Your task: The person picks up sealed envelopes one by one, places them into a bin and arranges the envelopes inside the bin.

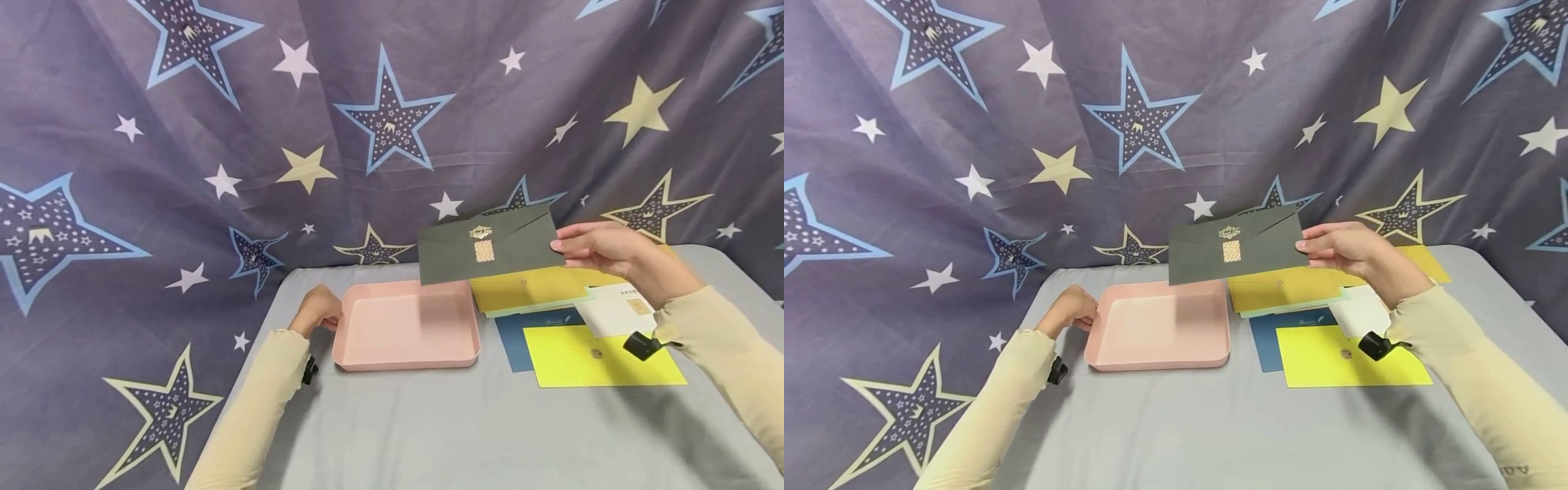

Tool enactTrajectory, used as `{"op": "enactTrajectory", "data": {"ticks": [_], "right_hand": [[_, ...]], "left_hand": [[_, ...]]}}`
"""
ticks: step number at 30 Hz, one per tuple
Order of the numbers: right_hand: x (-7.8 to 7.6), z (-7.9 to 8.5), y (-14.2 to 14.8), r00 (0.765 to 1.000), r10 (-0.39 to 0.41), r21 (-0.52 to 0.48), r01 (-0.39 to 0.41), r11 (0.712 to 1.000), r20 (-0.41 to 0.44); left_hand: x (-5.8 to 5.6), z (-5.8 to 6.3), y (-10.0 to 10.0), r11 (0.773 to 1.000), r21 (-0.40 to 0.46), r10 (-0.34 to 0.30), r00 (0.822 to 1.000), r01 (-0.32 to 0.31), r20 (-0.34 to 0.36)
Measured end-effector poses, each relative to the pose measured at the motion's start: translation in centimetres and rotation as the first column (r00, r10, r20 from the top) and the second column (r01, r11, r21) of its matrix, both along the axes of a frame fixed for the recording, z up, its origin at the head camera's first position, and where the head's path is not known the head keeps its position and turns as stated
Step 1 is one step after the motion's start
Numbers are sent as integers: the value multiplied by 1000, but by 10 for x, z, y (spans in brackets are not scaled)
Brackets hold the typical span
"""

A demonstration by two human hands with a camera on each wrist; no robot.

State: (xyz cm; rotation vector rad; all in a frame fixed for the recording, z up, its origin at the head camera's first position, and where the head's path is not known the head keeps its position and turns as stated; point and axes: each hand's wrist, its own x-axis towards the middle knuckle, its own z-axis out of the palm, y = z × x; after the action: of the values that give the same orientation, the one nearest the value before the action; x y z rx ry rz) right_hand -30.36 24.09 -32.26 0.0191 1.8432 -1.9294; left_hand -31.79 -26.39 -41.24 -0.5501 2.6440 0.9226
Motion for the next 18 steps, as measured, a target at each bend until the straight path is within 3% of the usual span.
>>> {"op": "enactTrajectory", "data": {"ticks": [5,11,18], "right_hand": [[7,-1,-18,998,36,88,-32,996,-51],[14,-10,-35,995,76,155,-64,986,-72],[16,-19,-52,995,73,243,-53,968,-73]], "left_hand": [[-4,1,2,1000,-19,-15,1000,15,19],[-4,1,-2,999,52,-13,999,11,33],[-5,5,2,989,147,-6,1000,6,1]]}}
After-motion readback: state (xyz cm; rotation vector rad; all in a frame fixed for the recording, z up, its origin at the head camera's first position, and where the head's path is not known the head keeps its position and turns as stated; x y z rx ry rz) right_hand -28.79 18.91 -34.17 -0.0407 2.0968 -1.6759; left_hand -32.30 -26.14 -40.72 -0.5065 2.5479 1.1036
